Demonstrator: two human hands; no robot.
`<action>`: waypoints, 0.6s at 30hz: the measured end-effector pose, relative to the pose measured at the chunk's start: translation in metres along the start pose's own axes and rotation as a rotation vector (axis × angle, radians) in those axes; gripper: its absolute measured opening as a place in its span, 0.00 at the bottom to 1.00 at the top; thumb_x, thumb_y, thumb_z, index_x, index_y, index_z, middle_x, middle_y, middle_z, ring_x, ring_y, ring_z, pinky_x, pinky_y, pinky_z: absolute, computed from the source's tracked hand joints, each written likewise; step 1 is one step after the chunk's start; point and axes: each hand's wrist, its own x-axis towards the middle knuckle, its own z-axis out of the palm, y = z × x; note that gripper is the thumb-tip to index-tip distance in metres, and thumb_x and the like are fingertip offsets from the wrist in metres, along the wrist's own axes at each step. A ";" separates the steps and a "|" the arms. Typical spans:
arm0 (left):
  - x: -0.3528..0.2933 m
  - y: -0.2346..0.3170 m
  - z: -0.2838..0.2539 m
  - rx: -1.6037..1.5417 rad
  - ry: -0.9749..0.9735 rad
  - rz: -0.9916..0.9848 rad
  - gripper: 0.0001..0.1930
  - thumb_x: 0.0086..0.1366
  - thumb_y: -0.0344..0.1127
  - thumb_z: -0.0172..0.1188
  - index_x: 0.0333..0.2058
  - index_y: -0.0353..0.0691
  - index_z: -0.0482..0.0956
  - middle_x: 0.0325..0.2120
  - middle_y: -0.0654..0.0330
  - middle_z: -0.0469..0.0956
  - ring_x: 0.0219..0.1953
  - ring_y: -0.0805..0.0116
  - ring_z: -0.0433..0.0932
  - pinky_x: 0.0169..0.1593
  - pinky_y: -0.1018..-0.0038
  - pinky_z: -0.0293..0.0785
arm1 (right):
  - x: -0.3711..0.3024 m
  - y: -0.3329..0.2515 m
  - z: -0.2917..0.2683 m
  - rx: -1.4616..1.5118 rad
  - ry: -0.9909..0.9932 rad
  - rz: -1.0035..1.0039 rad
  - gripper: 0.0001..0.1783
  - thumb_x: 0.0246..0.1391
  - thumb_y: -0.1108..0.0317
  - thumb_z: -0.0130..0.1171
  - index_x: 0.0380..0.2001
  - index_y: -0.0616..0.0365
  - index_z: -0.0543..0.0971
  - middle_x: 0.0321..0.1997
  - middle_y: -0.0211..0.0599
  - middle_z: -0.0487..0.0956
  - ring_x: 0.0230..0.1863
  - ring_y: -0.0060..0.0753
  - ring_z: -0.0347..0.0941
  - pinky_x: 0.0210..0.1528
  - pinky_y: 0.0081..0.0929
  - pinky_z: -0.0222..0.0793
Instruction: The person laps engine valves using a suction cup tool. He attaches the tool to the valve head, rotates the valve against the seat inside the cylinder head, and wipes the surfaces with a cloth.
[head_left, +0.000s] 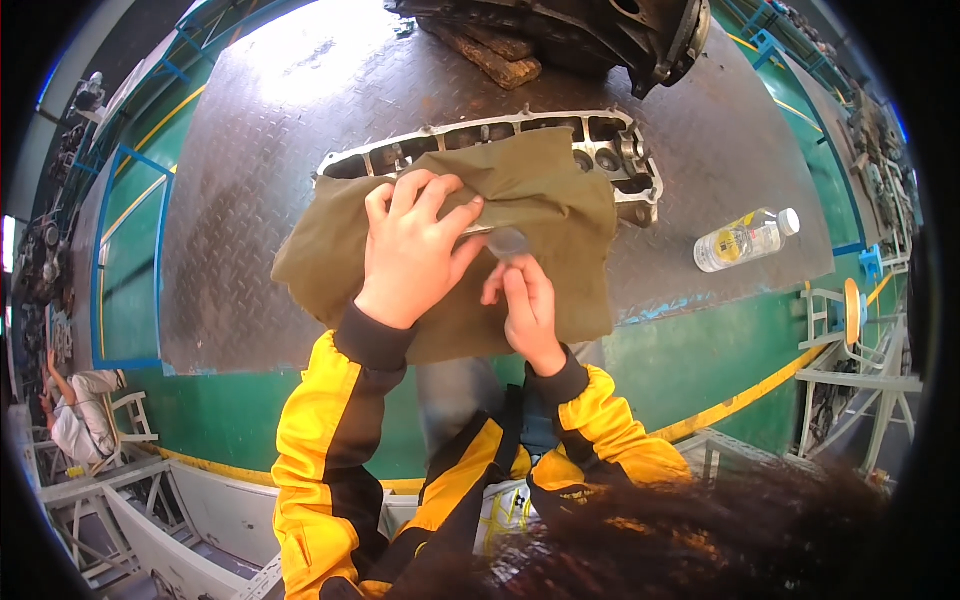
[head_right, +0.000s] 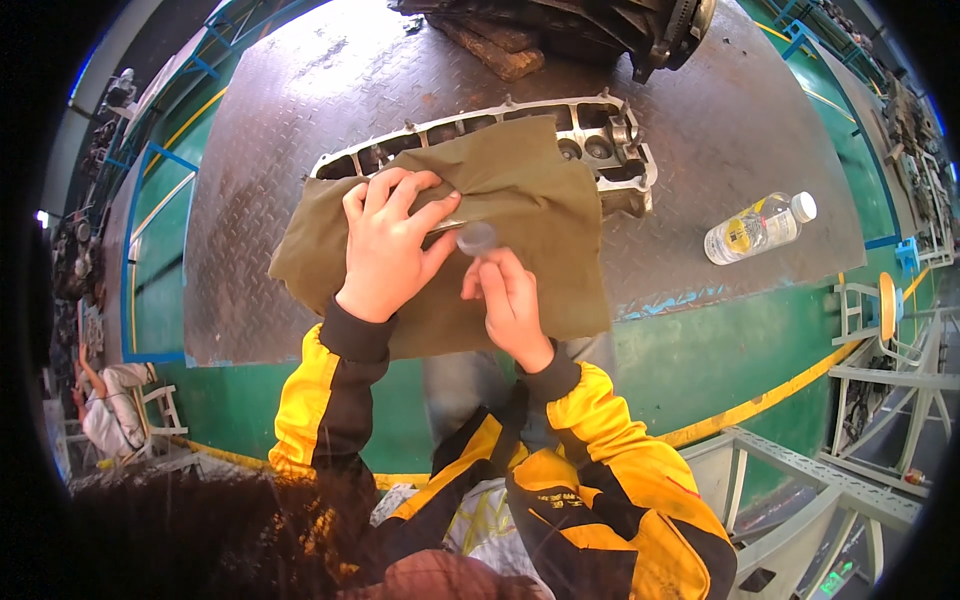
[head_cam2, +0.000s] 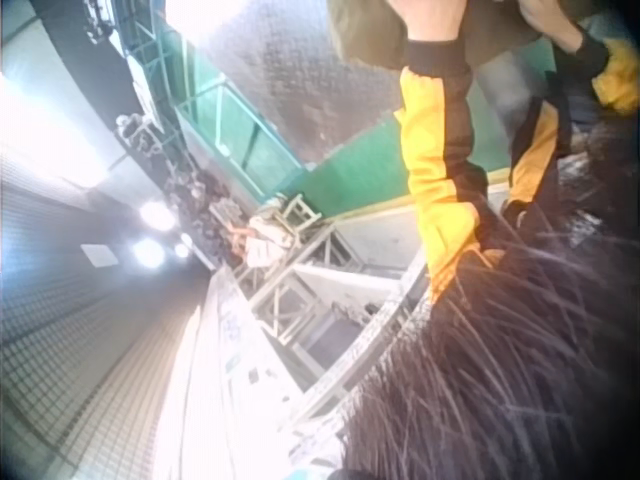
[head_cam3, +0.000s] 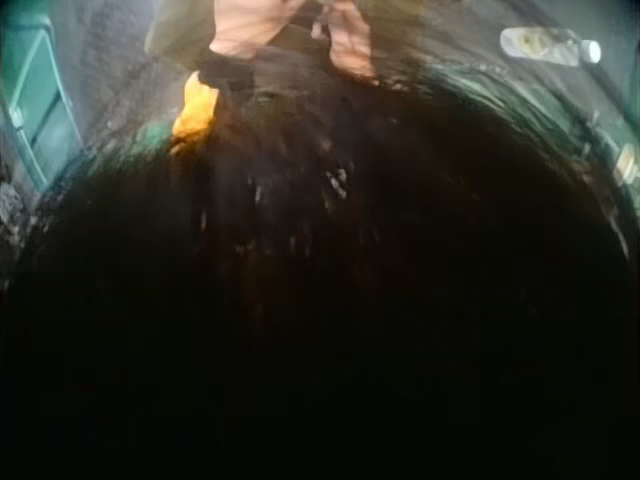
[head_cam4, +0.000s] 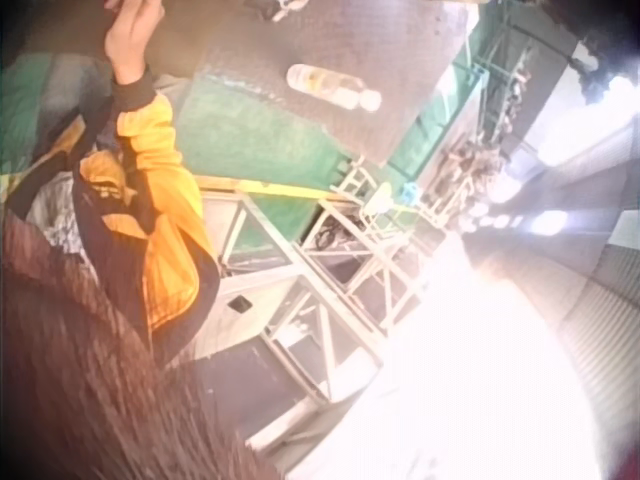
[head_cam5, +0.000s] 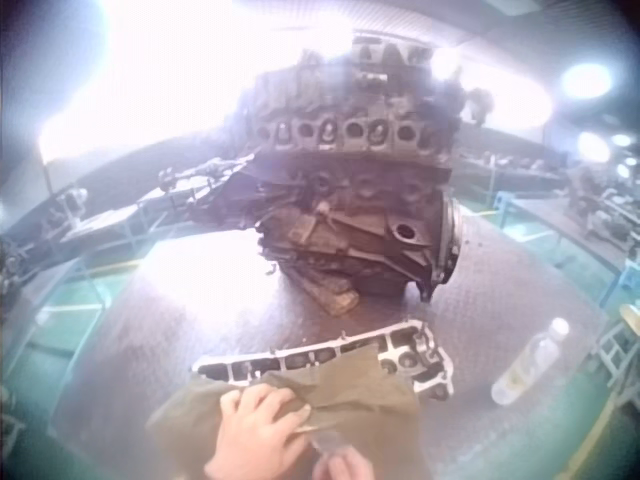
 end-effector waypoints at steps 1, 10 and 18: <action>-0.002 -0.001 0.000 -0.004 -0.007 -0.009 0.18 0.54 0.44 0.77 0.45 0.50 0.89 0.51 0.66 0.81 0.58 0.60 0.74 0.61 0.56 0.62 | 0.004 0.001 0.003 -0.001 0.023 0.086 0.14 0.77 0.65 0.47 0.47 0.66 0.76 0.30 0.35 0.81 0.30 0.24 0.76 0.36 0.24 0.73; -0.002 -0.002 -0.001 -0.002 -0.012 -0.011 0.19 0.54 0.44 0.77 0.45 0.51 0.88 0.51 0.66 0.80 0.57 0.59 0.73 0.60 0.56 0.62 | -0.017 -0.009 0.006 0.090 -0.012 0.013 0.14 0.79 0.62 0.46 0.47 0.62 0.73 0.32 0.36 0.78 0.32 0.25 0.74 0.37 0.25 0.71; 0.000 -0.003 -0.001 0.003 -0.009 -0.005 0.19 0.51 0.39 0.77 0.45 0.51 0.89 0.52 0.66 0.81 0.58 0.60 0.73 0.61 0.55 0.62 | -0.010 -0.014 0.007 0.042 -0.002 -0.198 0.14 0.78 0.64 0.47 0.46 0.66 0.76 0.29 0.34 0.81 0.29 0.22 0.75 0.34 0.23 0.72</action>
